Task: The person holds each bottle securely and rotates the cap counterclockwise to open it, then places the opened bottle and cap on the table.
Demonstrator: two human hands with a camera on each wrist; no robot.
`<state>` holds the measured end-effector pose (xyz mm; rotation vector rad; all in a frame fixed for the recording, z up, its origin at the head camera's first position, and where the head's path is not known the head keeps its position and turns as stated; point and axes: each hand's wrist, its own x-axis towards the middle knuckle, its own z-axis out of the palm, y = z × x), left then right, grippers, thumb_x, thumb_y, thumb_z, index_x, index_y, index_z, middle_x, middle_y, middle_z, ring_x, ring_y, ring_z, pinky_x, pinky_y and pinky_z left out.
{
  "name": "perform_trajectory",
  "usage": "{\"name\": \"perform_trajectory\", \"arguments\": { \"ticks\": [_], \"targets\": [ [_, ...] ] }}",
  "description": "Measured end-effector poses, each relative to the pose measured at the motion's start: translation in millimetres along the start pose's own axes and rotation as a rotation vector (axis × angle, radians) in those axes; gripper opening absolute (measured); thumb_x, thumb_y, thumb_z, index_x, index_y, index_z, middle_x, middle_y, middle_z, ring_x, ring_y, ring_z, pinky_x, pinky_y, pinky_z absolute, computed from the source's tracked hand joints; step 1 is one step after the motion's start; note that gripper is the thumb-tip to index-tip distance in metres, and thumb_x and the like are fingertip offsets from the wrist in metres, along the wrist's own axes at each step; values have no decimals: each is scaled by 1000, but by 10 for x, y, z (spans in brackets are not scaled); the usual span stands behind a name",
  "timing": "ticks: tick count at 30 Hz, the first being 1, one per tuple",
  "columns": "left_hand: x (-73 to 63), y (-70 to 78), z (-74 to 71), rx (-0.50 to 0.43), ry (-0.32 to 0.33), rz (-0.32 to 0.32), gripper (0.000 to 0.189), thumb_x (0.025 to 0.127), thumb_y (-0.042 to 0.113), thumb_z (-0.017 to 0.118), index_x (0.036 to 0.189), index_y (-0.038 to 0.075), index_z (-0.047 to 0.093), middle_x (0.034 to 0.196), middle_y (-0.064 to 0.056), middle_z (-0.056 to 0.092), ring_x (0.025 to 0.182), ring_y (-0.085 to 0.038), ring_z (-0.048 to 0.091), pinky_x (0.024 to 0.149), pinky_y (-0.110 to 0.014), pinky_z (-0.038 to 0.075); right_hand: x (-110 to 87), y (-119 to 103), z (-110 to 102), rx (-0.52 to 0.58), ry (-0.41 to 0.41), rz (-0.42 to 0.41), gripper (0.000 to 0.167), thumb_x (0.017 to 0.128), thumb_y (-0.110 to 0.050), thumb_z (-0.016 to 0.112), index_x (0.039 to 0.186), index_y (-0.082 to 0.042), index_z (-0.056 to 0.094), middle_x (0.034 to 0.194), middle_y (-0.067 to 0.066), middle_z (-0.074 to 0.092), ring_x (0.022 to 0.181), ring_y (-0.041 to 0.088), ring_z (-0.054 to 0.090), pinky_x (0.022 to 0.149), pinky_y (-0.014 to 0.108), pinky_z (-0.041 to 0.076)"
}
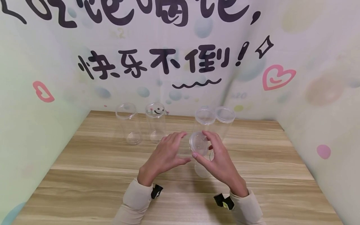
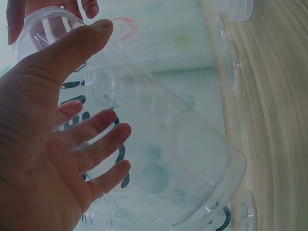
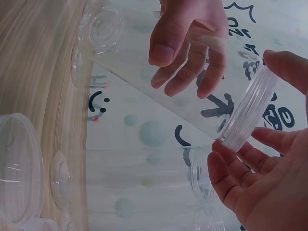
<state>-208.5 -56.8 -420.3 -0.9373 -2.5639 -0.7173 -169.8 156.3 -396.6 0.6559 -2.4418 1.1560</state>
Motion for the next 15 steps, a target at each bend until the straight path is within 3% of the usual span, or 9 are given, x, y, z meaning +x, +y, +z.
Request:
{"name": "perform_trajectory", "arguments": {
  "ticks": [9,15],
  "targets": [
    [0,0,-9,-8,-7,-7,87,71,41,88,139,5,46,130,-10,59,121,-27,57,98,-48,47,6,22,-12,35,-4,-36,73,79,-13,82,142,-5,46,137,13,52,118,24,52,83,32,50],
    [8,-3,-10,-11,-12,-14,88,71,41,88,139,5,47,130,-10,59,121,-27,57,98,-48,47,4,36,-21,38,-26,-54,73,80,-11,81,144,-7,44,140,9,50,121,22,50,86,39,51]
  ]
}}
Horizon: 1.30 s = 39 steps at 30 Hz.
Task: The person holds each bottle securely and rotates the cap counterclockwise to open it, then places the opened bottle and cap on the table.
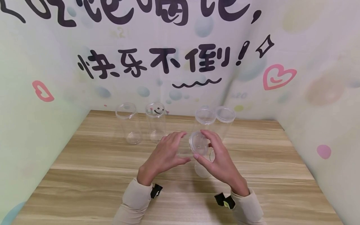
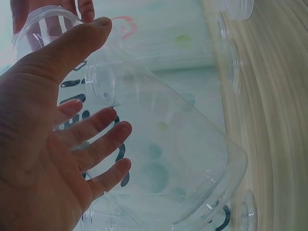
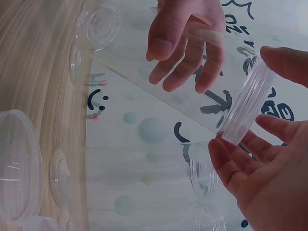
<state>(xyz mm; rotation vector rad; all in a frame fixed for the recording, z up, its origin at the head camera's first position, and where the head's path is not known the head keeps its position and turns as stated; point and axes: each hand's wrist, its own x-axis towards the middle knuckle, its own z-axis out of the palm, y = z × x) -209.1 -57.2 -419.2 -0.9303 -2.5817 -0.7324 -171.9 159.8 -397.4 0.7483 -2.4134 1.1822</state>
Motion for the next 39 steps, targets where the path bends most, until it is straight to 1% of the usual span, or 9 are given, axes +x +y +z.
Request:
{"name": "perform_trajectory", "arguments": {
  "ticks": [5,8,11,16,22,25,29,33,39],
  "targets": [
    [-3,5,-3,-2,4,-4,88,71,40,88,139,5,47,129,-10,59,121,-27,57,98,-49,47,-8,1,-5,4,-22,4,73,82,-12,79,145,-8,43,145,8,47,124,21,48,88,46,51],
    [-3,10,-2,4,3,-6,88,71,41,88,139,5,46,129,-11,60,120,-27,57,97,-49,48,-12,1,-12,13,-38,16,75,83,-12,79,147,-8,41,149,8,44,127,22,47,89,46,50],
    [-2,15,2,10,3,-12,88,71,41,88,140,5,46,129,-11,60,120,-27,57,96,-49,48,-13,4,-15,19,-31,19,76,83,-13,78,148,-9,39,153,8,40,130,24,46,91,44,50],
    [6,36,16,31,31,-25,89,71,41,89,139,4,47,131,-11,58,122,-29,57,98,-51,47,-10,7,-8,25,-14,42,77,83,-14,78,149,-8,38,155,8,37,130,26,47,91,46,50],
    [12,65,48,89,64,-9,90,69,42,89,138,4,46,128,-12,59,118,-31,59,98,-52,47,0,6,11,22,-8,138,80,84,-19,78,151,-10,33,152,13,38,127,33,50,89,47,50],
    [12,68,60,114,60,6,89,69,42,89,138,6,46,128,-12,59,118,-30,58,99,-51,46,3,0,14,9,-13,190,80,85,-23,78,151,-12,33,151,13,39,124,34,53,88,47,51],
    [11,76,61,131,40,20,90,69,42,90,138,6,46,130,-12,59,121,-29,57,99,-51,46,-1,-4,22,-36,-29,245,77,86,-29,76,149,-10,36,146,13,44,115,32,57,86,46,52],
    [7,77,61,135,33,31,90,69,42,90,138,5,46,130,-12,59,121,-29,57,98,-51,47,-3,-5,28,-71,-42,275,75,87,-33,75,148,-7,39,137,12,51,107,28,61,81,41,54],
    [-1,56,60,149,21,41,89,70,42,89,139,5,45,131,-12,59,122,-29,57,99,-50,47,3,-6,24,-70,-57,291,74,87,-37,75,147,-10,42,129,9,56,105,24,63,77,34,52]
  ]
}}
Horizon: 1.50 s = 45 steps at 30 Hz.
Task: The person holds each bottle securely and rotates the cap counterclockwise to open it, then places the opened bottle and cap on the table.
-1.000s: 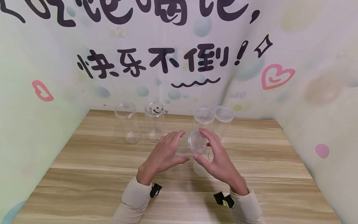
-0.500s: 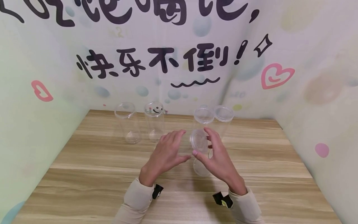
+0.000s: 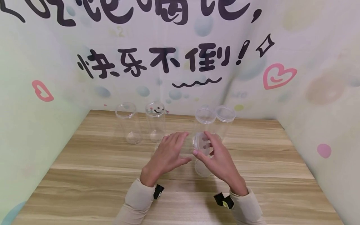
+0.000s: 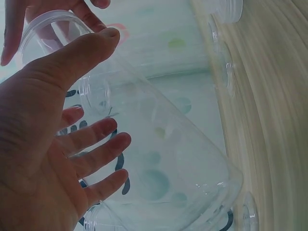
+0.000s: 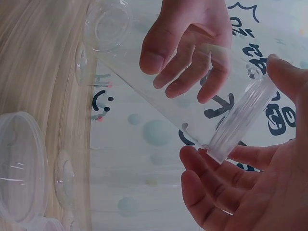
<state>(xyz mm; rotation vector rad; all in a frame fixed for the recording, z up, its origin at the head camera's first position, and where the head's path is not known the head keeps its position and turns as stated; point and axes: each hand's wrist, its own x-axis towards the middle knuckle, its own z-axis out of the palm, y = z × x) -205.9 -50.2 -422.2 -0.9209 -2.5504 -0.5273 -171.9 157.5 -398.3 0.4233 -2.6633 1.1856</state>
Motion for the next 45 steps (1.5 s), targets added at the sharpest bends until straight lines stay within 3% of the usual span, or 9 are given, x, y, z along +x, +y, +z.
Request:
{"name": "perform_trajectory", "arguments": {
  "ticks": [10,36,45],
  "targets": [
    [-3,-22,-11,7,-9,1,88,72,44,87,139,6,45,130,-11,59,121,-27,57,98,-49,47,5,2,-8,31,2,-14,75,86,-35,77,147,-9,43,130,10,56,105,24,64,76,43,55],
    [-6,-59,-29,-106,-53,-27,88,74,42,86,142,5,44,134,-11,57,124,-26,55,101,-47,46,-6,2,-56,26,7,-162,77,83,-24,81,147,-6,42,136,12,55,120,25,55,85,40,54],
    [-5,-68,-30,-120,-52,-30,89,73,42,86,142,5,44,134,-10,57,124,-25,55,100,-47,46,-9,0,-60,58,-3,-175,78,82,-18,82,147,-7,42,136,8,54,122,25,54,87,41,53]
  ]
}}
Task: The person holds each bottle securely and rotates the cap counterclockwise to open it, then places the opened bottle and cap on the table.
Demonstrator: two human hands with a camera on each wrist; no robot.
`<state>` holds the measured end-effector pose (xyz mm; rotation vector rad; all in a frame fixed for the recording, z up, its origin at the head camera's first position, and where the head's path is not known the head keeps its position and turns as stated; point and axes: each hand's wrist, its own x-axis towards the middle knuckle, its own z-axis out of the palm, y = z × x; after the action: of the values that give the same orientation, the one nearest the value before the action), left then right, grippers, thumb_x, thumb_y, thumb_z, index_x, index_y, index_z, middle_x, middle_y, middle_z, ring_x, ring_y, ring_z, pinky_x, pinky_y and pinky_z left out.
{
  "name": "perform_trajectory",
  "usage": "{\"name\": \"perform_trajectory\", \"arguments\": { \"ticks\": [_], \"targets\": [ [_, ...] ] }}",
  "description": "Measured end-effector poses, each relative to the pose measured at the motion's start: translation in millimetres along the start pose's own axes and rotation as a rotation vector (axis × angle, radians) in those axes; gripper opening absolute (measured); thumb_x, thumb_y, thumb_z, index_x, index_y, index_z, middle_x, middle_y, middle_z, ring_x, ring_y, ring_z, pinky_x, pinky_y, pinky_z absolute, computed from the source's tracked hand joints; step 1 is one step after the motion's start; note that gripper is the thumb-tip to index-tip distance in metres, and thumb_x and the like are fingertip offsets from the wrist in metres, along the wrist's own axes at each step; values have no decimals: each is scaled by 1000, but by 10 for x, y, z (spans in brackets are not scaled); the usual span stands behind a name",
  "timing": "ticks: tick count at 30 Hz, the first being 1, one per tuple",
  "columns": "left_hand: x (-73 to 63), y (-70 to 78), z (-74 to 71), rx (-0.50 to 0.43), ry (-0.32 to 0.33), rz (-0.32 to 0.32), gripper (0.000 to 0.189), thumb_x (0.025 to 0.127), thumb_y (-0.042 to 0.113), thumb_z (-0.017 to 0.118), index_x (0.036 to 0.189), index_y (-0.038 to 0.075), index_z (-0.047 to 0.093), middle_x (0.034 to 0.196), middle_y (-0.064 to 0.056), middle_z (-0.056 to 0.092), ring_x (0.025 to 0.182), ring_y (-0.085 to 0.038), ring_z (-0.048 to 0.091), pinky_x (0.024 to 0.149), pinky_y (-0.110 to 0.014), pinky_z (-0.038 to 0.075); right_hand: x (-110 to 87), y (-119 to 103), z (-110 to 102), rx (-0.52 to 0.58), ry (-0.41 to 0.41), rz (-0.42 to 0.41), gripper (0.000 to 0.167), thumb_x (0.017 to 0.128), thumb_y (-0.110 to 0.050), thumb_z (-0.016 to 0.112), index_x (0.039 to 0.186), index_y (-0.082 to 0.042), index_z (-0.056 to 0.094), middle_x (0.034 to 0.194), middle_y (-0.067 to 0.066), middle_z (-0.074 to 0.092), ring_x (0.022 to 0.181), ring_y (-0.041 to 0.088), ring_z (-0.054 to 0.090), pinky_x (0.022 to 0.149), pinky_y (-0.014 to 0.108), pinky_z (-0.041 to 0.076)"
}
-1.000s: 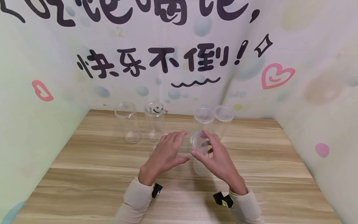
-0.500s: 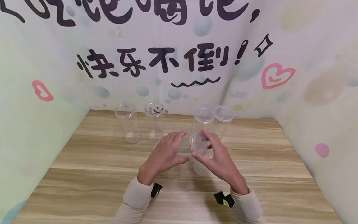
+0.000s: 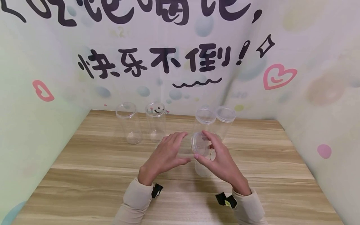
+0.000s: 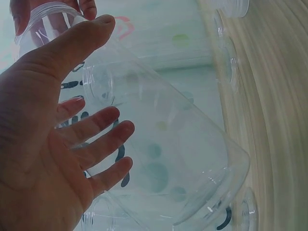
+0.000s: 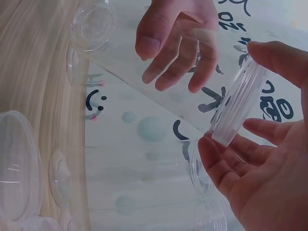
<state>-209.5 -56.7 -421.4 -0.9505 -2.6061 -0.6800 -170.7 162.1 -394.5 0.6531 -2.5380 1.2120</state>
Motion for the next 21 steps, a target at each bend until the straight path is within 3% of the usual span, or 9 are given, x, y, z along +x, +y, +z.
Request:
{"name": "perform_trajectory", "arguments": {
  "ticks": [10,21],
  "targets": [
    [5,6,-9,-16,-5,0,88,72,40,87,141,5,45,132,-10,58,123,-25,55,100,-47,46,-5,4,-22,52,-16,13,80,81,-13,82,149,-10,40,140,12,52,127,26,51,93,47,51],
    [7,3,1,-25,1,2,87,71,39,88,140,5,46,130,-9,59,121,-24,56,99,-47,46,0,5,-33,92,-42,-26,83,79,-4,81,150,-14,39,150,4,46,135,25,46,99,51,47]
  ]
}}
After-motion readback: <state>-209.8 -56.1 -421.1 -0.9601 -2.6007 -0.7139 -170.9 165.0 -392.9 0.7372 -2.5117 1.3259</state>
